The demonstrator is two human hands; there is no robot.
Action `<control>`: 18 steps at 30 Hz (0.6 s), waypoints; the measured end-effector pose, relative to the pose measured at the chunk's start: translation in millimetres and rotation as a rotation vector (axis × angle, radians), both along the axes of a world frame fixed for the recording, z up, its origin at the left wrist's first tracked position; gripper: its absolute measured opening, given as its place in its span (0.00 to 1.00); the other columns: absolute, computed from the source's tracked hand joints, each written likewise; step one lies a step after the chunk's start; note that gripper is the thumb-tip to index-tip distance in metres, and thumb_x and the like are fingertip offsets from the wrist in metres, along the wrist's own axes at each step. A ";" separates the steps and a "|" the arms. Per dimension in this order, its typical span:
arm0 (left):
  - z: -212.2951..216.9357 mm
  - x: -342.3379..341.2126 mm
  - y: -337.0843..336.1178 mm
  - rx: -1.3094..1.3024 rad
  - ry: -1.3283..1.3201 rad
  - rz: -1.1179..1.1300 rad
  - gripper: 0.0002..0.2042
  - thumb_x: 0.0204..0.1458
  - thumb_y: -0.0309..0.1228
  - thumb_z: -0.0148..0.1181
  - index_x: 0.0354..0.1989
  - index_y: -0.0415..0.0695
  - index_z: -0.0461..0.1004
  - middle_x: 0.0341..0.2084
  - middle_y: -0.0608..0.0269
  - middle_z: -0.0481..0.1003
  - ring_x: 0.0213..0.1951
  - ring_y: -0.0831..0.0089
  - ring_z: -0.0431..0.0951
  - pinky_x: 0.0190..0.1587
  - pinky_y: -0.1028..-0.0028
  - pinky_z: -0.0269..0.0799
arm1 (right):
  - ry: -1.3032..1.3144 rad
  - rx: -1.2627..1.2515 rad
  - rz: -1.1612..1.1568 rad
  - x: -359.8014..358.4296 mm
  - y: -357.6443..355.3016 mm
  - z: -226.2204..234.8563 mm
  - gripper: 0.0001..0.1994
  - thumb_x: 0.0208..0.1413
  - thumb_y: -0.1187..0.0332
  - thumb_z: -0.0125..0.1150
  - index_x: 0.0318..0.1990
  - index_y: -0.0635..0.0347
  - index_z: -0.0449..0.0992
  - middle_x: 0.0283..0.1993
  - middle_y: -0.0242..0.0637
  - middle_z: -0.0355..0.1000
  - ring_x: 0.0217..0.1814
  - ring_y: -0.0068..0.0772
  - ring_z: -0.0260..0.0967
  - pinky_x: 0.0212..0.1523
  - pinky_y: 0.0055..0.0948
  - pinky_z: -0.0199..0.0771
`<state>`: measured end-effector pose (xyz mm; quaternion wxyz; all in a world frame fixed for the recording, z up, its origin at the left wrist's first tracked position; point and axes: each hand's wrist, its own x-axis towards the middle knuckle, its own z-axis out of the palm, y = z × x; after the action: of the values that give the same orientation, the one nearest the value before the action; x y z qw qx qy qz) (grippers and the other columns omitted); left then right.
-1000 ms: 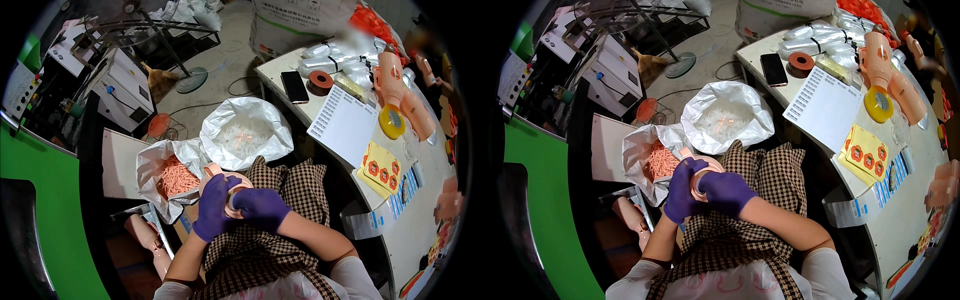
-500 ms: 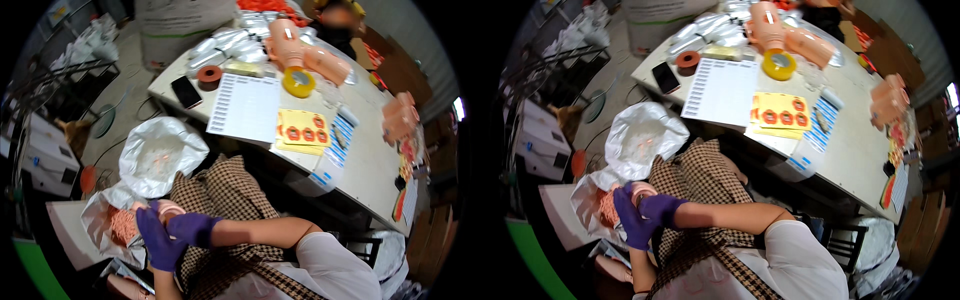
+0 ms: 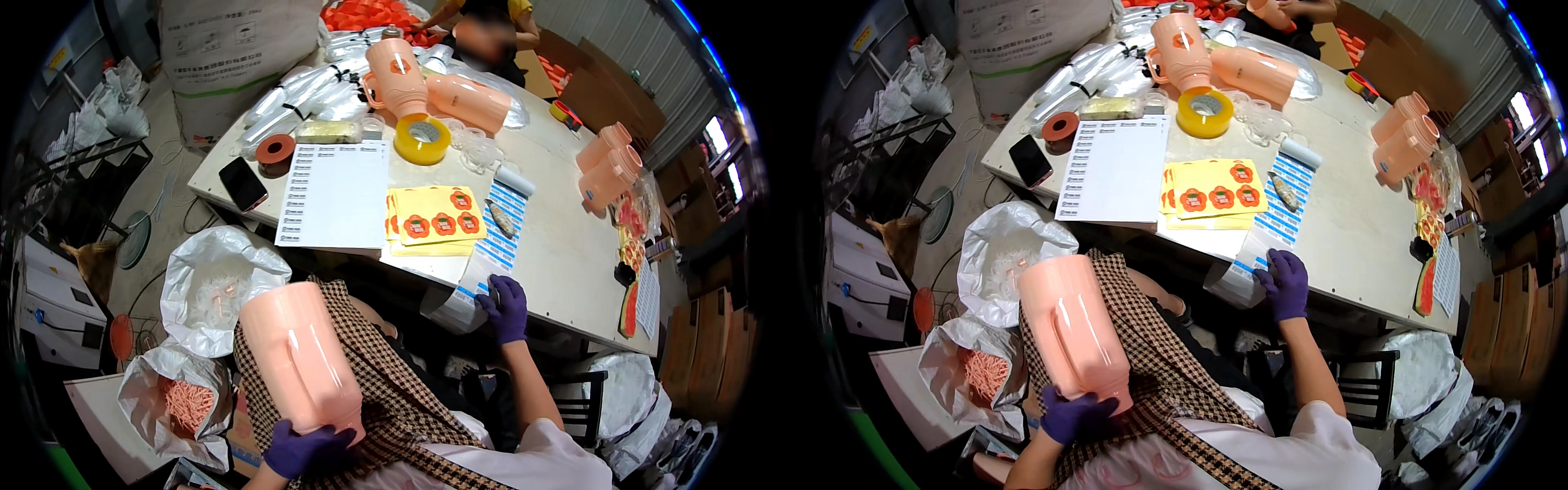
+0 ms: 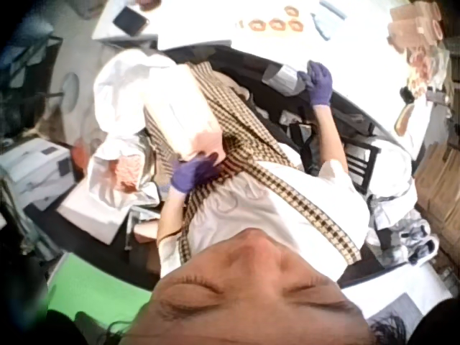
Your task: The person applies stickers to plastic containers and attaches smaller plastic components to them while sitting at a low workstation in a factory.
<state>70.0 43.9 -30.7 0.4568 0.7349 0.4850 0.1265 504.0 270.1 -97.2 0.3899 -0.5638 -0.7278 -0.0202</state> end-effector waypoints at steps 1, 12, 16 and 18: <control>6.0 9.2 4.4 -0.465 -0.267 0.090 0.32 0.66 0.46 0.40 0.71 0.36 0.51 0.71 0.47 0.54 0.68 0.48 0.59 0.73 0.45 0.40 | 0.008 -0.010 -0.020 2.5 1.4 -9.3 0.19 0.39 0.72 0.76 0.43 0.60 0.79 0.39 0.44 0.73 0.42 0.47 0.73 0.40 0.41 0.75; -25.0 3.4 6.3 -1.068 -0.748 0.363 0.37 0.53 0.59 0.50 0.64 0.45 0.58 0.59 0.57 0.59 0.60 0.63 0.59 0.66 0.58 0.42 | -0.005 0.029 -0.022 -16.1 -0.9 11.9 0.10 0.41 0.70 0.75 0.31 0.56 0.78 0.34 0.37 0.71 0.43 0.45 0.70 0.43 0.41 0.72; -52.7 -2.0 -17.2 -1.453 -1.557 0.565 0.40 0.54 0.59 0.51 0.67 0.41 0.55 0.63 0.52 0.57 0.65 0.58 0.55 0.69 0.57 0.39 | 0.333 -0.141 0.212 -91.8 -20.4 59.0 0.08 0.45 0.73 0.70 0.32 0.57 0.77 0.38 0.37 0.71 0.46 0.43 0.70 0.47 0.37 0.72; -70.3 -12.9 -30.5 -2.039 -2.437 0.839 0.42 0.56 0.54 0.51 0.71 0.35 0.50 0.71 0.42 0.52 0.73 0.47 0.49 0.76 0.50 0.33 | 0.522 -0.409 0.431 -144.5 -7.6 90.9 0.04 0.48 0.74 0.67 0.31 0.59 0.77 0.36 0.37 0.72 0.44 0.40 0.71 0.46 0.35 0.72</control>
<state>57.1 13.4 -101.0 -0.7482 0.5529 0.1075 -0.3507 359.5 262.5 -6.3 0.4368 -0.4503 -0.6950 0.3514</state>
